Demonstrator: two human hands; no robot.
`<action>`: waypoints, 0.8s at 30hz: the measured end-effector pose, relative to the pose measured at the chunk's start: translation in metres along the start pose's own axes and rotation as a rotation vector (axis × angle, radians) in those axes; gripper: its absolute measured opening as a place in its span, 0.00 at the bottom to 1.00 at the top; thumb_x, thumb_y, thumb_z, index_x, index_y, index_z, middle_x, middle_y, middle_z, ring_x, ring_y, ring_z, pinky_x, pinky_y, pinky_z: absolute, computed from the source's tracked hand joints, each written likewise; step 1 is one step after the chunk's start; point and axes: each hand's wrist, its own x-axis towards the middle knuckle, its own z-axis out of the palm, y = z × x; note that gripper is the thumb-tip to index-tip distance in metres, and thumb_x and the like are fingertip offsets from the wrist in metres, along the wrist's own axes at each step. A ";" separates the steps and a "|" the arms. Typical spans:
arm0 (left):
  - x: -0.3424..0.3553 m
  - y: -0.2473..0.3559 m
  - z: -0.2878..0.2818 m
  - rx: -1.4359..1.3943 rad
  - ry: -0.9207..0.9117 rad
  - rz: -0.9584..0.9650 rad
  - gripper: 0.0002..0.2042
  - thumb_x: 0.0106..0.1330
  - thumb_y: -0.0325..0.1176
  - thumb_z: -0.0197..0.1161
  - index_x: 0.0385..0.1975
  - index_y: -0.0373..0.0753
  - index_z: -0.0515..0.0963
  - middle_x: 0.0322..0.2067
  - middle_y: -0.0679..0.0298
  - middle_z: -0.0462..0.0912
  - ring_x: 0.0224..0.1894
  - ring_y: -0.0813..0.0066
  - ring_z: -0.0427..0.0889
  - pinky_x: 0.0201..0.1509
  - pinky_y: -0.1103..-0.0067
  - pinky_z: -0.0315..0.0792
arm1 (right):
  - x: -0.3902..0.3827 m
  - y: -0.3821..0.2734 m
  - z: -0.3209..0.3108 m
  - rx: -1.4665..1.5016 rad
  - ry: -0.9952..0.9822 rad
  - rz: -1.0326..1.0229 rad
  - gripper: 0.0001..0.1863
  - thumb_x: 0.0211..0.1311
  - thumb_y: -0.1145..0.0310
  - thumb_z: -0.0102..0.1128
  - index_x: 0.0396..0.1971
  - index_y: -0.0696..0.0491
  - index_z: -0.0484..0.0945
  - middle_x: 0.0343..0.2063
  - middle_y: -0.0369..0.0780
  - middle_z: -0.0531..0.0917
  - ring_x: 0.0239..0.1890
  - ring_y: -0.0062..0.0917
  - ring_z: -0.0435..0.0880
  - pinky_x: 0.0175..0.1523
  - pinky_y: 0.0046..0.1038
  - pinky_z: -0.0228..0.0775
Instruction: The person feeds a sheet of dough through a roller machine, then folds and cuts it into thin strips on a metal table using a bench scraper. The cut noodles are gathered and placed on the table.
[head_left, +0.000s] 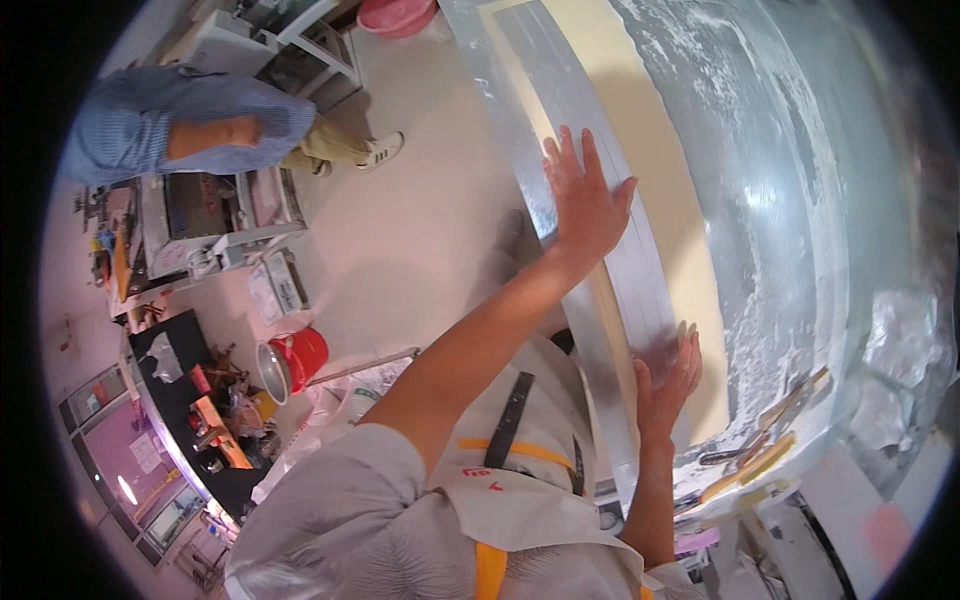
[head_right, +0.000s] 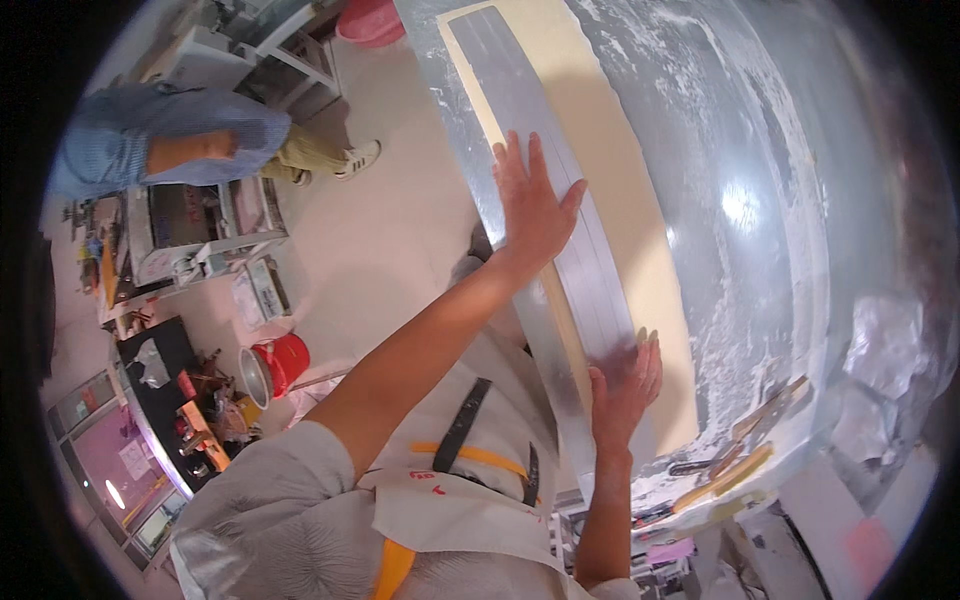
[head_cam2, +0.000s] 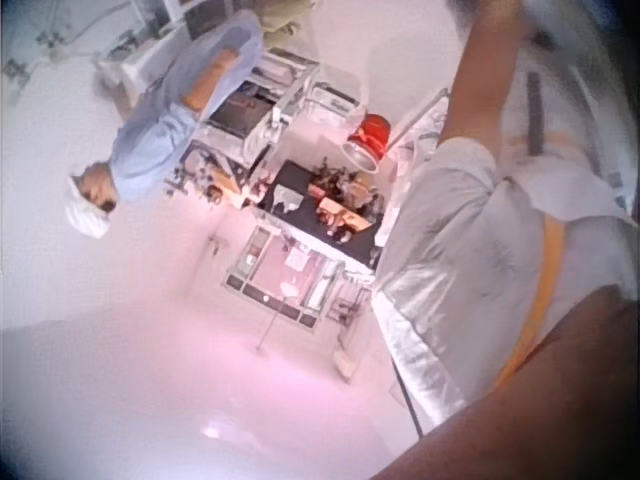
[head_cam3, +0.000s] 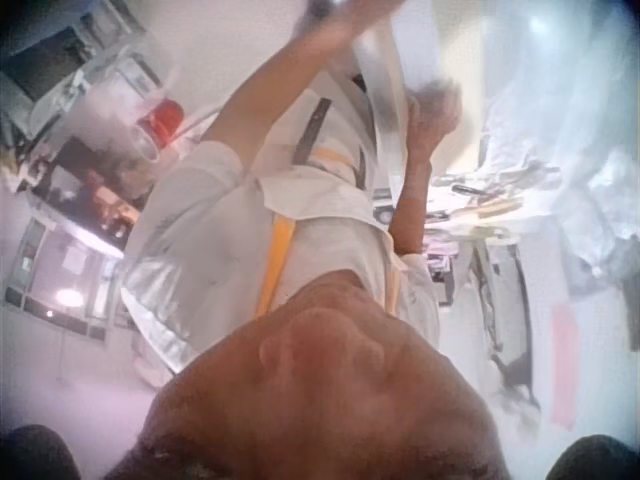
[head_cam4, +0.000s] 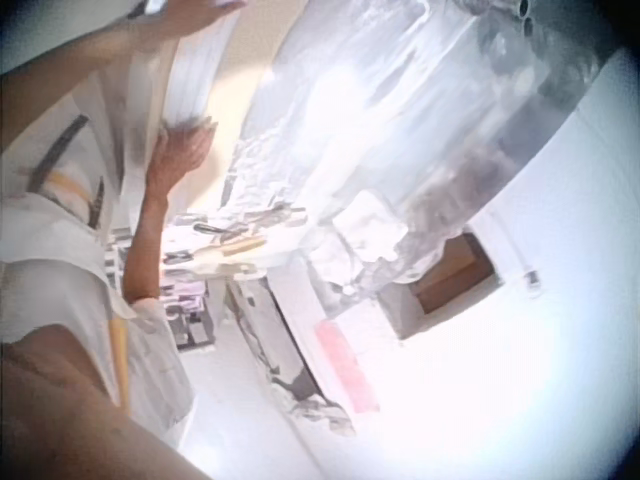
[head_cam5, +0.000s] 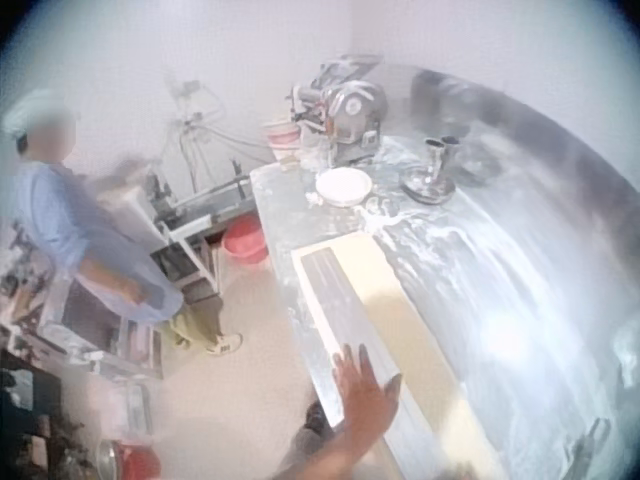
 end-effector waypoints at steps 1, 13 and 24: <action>-0.008 0.005 0.007 0.054 -0.014 -0.007 0.45 0.70 0.47 0.70 0.77 0.26 0.54 0.78 0.31 0.45 0.80 0.24 0.41 0.80 0.40 0.42 | -0.016 0.008 -0.003 0.016 -0.006 -0.006 0.52 0.59 0.66 0.77 0.79 0.55 0.55 0.78 0.51 0.60 0.79 0.50 0.57 0.80 0.52 0.46; -0.045 0.001 0.034 0.247 0.102 0.074 0.55 0.61 0.62 0.72 0.77 0.24 0.55 0.78 0.30 0.46 0.81 0.27 0.40 0.82 0.42 0.37 | -0.121 0.084 -0.031 0.020 -0.045 -0.083 0.46 0.56 0.65 0.80 0.74 0.55 0.65 0.75 0.53 0.65 0.73 0.54 0.65 0.75 0.53 0.55; -0.092 0.026 0.023 0.246 0.049 -0.059 0.52 0.68 0.69 0.59 0.80 0.30 0.55 0.81 0.44 0.50 0.84 0.43 0.42 0.83 0.44 0.40 | -0.199 0.138 -0.048 -0.039 -0.065 -0.102 0.46 0.54 0.67 0.81 0.73 0.56 0.67 0.73 0.53 0.68 0.72 0.52 0.67 0.74 0.52 0.56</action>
